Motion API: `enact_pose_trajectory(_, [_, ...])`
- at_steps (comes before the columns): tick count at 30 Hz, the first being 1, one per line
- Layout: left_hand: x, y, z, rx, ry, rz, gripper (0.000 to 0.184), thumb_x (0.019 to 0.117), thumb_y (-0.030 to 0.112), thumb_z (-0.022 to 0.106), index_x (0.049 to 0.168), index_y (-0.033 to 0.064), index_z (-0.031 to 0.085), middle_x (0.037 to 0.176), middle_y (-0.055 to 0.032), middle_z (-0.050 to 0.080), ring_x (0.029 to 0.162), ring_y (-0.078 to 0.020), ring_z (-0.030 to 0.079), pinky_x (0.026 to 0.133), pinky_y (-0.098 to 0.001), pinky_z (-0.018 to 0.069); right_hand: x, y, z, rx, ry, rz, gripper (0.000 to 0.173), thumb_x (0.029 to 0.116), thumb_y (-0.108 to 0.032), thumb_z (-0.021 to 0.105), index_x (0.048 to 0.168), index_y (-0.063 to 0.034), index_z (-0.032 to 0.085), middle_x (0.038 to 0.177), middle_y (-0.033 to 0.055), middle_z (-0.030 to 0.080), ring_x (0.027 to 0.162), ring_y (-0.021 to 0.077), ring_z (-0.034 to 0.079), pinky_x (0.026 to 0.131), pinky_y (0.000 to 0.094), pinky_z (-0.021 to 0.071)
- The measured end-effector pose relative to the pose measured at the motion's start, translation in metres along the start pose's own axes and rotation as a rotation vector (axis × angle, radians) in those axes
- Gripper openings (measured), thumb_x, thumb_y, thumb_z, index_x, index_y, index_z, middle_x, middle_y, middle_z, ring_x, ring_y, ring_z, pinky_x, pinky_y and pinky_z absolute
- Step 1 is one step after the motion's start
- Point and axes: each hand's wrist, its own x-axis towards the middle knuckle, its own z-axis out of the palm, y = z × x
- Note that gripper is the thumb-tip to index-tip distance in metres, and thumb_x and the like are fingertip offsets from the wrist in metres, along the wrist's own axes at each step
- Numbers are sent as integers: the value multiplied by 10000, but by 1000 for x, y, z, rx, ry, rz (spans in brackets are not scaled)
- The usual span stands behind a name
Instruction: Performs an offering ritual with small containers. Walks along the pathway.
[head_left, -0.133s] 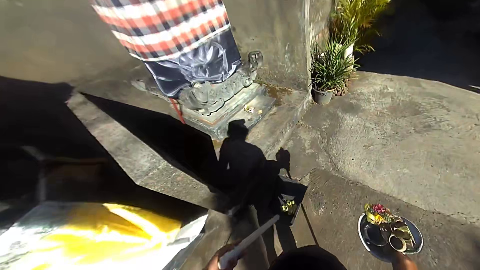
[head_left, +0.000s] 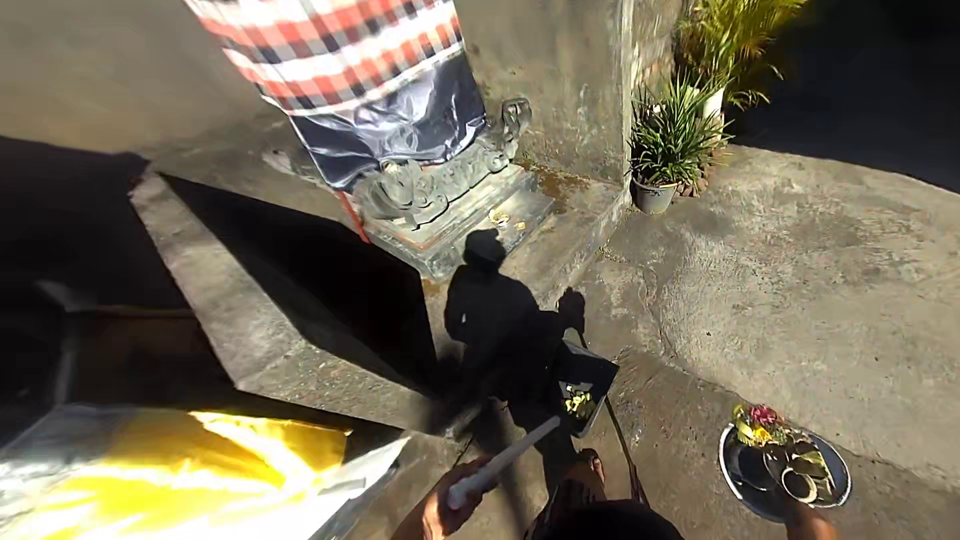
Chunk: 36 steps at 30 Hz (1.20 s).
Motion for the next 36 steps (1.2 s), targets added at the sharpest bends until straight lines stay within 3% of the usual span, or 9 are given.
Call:
enact_pose_trajectory(2, [40,29,34,-40,-10,-21,340,1046,229,394,1296,116,595,1058,-132,728,655,-87,658,494,-166,487,42,-33,-4,92,11,-13,299,1044,-320,458,952,-66,585,606,-28,437,483,89,416,503,336,424])
enact_pose_trajectory(4, [86,59,59,-31,-12,-38,356,1047,221,378,1329,127,573,1046,-129,718,628,-84,632,479,-168,467,81,-65,-8,122,2,-7,282,1048,-304,461,925,-77,573,572,-37,421,451,85,399,469,321,403])
enact_pose_trajectory(6, [131,87,89,-3,-31,-51,351,1054,225,372,1331,126,565,1021,-107,711,614,-66,617,480,-160,470,106,-96,-19,112,45,19,307,1046,-280,478,870,-55,590,547,-20,417,443,104,393,468,337,389])
enact_pose_trajectory(14, [301,223,233,6,12,-78,328,1064,229,401,1337,107,536,919,-104,689,591,-102,617,484,-198,489,206,-278,-60,119,75,78,298,1064,-259,472,867,-71,592,551,-21,416,425,87,370,424,284,344])
enact_pose_trajectory(18, [377,277,300,-31,31,-87,337,1064,224,404,1360,104,513,944,-119,681,613,-123,639,489,-206,509,262,-344,-74,117,56,113,340,1076,-270,454,807,-89,555,508,-28,391,391,85,354,401,274,330])
enact_pose_trajectory(24, [503,328,389,-58,78,-70,307,1054,220,431,1312,96,541,931,-117,671,636,-139,648,507,-221,524,369,-418,-86,186,15,145,331,1067,-240,453,775,-107,534,485,-35,375,369,71,330,372,248,291])
enact_pose_trajectory(31, [604,377,517,-84,191,-50,337,1066,220,393,1370,109,485,905,-104,648,591,-124,608,483,-214,496,498,-547,-115,196,-48,93,318,1071,-228,415,804,-99,531,478,-40,377,365,65,340,376,243,304])
enact_pose_trajectory(36, [696,410,570,-61,216,-103,351,1060,222,413,1389,123,485,855,-83,628,598,-126,609,515,-223,512,577,-636,-126,248,-60,95,316,1061,-199,419,769,-117,508,450,-52,368,346,47,335,357,218,293])
